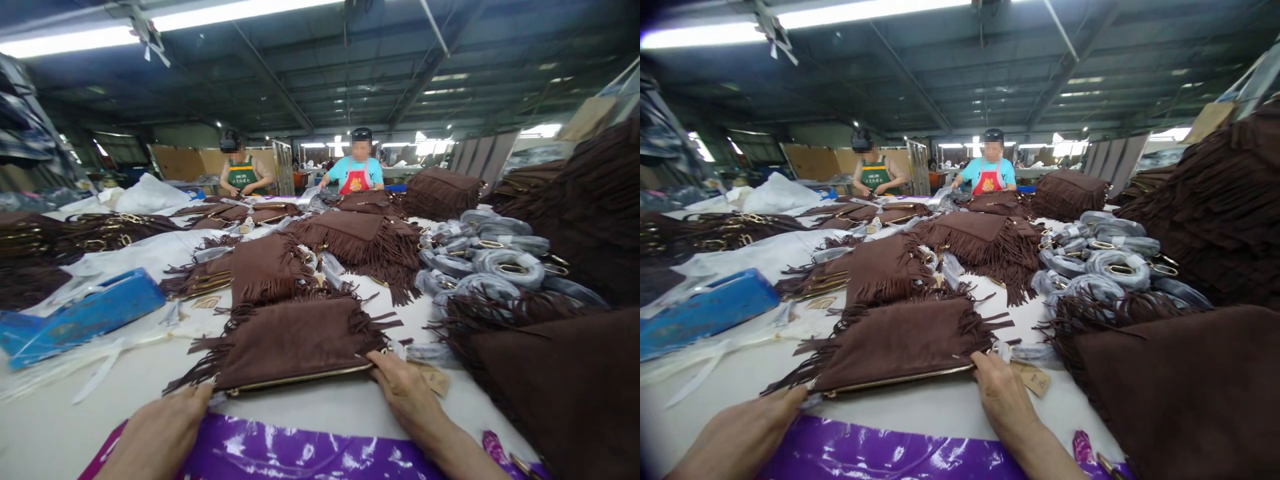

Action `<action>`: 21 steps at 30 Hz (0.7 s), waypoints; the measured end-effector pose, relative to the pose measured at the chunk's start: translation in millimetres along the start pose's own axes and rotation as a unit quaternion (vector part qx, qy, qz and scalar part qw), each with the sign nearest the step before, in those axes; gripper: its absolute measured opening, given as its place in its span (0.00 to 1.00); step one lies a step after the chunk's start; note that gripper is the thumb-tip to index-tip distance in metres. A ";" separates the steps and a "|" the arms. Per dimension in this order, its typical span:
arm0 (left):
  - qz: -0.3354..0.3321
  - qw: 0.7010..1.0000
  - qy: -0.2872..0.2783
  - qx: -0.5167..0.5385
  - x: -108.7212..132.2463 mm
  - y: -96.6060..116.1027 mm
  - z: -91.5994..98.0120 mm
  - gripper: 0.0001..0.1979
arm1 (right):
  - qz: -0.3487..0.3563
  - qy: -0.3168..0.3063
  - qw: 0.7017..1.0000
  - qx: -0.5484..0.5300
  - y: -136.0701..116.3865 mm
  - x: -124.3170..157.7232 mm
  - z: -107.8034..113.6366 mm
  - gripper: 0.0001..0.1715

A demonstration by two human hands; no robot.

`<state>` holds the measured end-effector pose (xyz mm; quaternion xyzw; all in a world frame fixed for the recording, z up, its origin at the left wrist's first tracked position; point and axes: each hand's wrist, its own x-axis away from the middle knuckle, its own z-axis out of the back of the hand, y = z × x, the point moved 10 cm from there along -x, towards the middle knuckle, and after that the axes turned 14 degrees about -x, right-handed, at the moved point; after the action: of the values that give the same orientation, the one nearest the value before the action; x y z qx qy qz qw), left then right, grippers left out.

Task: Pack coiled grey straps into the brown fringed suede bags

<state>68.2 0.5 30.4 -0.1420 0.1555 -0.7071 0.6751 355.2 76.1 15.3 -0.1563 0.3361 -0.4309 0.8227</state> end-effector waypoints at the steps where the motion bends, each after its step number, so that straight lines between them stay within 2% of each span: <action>1: -0.002 0.999 0.039 -0.019 1.0 1.9 7.8 0.16 | -0.006 -0.001 1.000 -0.005 0.5 -0.3 -0.1 0.13; 3: -0.044 0.985 0.166 -0.017 0.9 32.2 34.5 0.14 | -0.016 -0.001 1.000 -0.023 1.6 -0.7 0.7 0.14; 5: -0.131 0.945 0.298 0.041 1.9 79.8 62.1 0.14 | -0.028 0.000 0.999 -0.040 2.5 -1.0 3.1 0.14; 6: -0.172 0.921 0.344 0.064 1.1 101.5 72.2 0.13 | -0.033 -0.002 0.998 -0.048 2.2 -1.3 4.2 0.13; 7: -0.207 0.907 0.360 0.070 -3.7 120.8 77.2 0.12 | -0.035 -0.006 0.998 -0.055 0.9 -1.8 5.1 0.13; 9: -0.219 0.910 0.348 0.061 -21.8 140.7 81.8 0.11 | -0.035 -0.014 0.997 -0.060 -3.3 -3.0 7.1 0.13; 10: -0.211 0.919 0.330 0.050 -31.9 143.0 83.0 0.10 | -0.036 -0.019 0.997 -0.060 -5.5 -3.8 8.0 0.13; 15: -0.127 0.952 0.278 -0.023 -58.7 121.3 96.6 0.11 | -0.068 -0.051 0.995 -0.046 -10.4 -7.4 9.7 0.15; 17: -0.118 0.964 0.233 -0.055 -63.3 121.0 92.4 0.13 | -0.084 -0.064 0.993 -0.057 -10.3 -8.2 9.6 0.14; 21: -0.133 0.978 0.147 -0.066 -67.5 135.9 72.3 0.19 | -0.102 -0.080 0.988 -0.078 -8.9 -9.7 7.3 0.12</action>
<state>224.8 60.5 40.9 -0.1002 0.2797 -0.7916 0.5339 351.0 78.5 29.5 -0.2880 0.2839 -0.4713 0.7838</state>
